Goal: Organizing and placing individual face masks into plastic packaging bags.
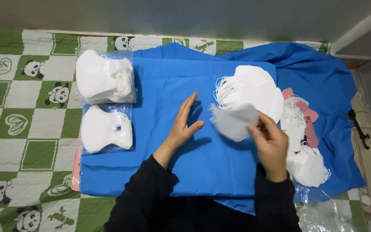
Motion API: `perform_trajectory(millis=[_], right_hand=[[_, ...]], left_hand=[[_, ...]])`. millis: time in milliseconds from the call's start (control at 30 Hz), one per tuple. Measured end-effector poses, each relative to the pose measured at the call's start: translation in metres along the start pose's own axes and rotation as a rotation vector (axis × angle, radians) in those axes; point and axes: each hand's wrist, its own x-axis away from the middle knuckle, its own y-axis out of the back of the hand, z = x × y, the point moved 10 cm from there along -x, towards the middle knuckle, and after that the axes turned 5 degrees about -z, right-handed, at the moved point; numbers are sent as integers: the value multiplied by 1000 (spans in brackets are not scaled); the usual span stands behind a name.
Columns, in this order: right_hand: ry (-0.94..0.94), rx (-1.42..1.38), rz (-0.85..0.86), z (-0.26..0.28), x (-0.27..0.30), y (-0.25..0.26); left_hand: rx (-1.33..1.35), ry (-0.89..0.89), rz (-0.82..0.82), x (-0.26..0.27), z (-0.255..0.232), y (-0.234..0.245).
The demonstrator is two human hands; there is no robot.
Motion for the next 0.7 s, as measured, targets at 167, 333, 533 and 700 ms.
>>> perform_trajectory(millis=[167,333,533,700], right_hand=[[-77,-142,194,-22,-8,-70],[-131,-37,262,-59,-3,-120],[122,272,245,-48,8,-129],[604,696,118,-13,22,-132]], left_hand=[[372,294,-46,3,37,12],[119,393,-289,4,31,67],[-378,379,-339,8,31,92],[-594,170,-304,5,-9,78]])
